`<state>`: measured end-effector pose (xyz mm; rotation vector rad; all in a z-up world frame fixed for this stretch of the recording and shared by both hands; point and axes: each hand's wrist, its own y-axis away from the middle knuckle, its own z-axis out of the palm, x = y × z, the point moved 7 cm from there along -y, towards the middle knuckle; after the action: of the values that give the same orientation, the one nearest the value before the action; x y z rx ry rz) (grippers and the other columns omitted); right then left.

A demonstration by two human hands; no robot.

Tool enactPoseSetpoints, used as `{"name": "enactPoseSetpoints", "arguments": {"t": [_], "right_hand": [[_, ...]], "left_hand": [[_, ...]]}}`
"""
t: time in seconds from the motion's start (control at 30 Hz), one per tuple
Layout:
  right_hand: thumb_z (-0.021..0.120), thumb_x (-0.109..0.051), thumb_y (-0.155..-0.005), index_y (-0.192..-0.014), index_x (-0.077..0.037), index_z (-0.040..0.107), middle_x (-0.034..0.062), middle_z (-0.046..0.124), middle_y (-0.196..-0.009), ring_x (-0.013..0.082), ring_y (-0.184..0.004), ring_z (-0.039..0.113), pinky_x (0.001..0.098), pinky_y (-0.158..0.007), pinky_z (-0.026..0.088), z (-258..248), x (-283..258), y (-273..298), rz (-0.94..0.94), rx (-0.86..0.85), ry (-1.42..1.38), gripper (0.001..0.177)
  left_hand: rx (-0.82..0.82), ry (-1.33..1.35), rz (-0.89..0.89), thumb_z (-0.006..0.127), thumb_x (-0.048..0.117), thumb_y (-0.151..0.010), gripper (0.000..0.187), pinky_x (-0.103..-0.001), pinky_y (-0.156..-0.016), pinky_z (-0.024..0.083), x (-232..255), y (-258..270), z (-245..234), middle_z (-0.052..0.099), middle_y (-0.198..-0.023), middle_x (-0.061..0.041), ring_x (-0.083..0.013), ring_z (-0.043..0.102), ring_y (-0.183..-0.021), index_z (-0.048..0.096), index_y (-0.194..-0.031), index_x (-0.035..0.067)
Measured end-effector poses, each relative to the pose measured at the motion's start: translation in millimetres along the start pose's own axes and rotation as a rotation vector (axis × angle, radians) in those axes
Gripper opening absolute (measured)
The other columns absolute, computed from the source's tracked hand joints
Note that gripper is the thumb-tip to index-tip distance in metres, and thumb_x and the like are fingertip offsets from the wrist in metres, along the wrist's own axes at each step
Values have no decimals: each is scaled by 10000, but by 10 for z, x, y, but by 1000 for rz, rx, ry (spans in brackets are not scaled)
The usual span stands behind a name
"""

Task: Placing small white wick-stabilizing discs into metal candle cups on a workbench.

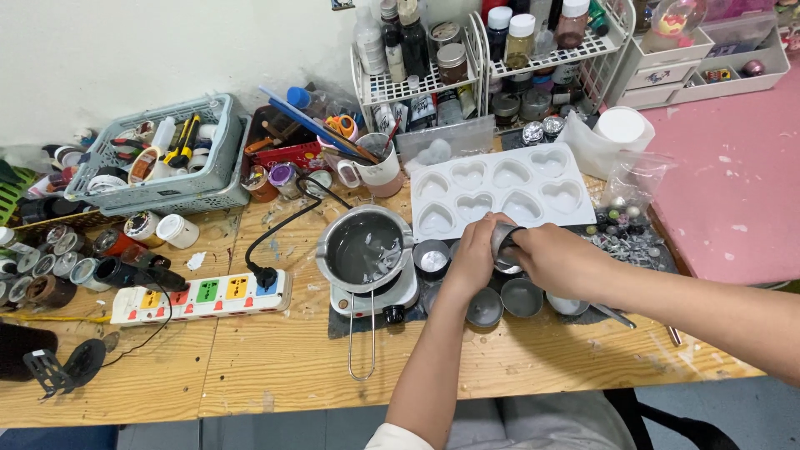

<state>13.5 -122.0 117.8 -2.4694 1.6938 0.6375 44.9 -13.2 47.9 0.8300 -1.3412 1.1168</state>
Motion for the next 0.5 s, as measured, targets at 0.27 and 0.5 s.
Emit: {"name": "enactPoseSetpoints", "arguments": {"t": [0.27,0.5], "right_hand": [[580,-325,-997,-877,-7,704,92,615,-610,201,-550,565,370,-566,481,131,143,-48,158,-129,-409,362],[552,-386,-1044,-824,-19,650,24,422,-518,158,-411,309,352,-410,233,398,236,-32,329,-400,-902,439]], "left_hand": [[-72,21,-21,275,355,-1106,529,-301,-716,509,255,62,-26,670,-806,-77,-165,617,-732,654,-1004,1],[-139,191,101,257,379,-1101,512,-303,-705,529,261,69,-26,682,-855,-88,-162,636,-732,620,-1101,19]]}}
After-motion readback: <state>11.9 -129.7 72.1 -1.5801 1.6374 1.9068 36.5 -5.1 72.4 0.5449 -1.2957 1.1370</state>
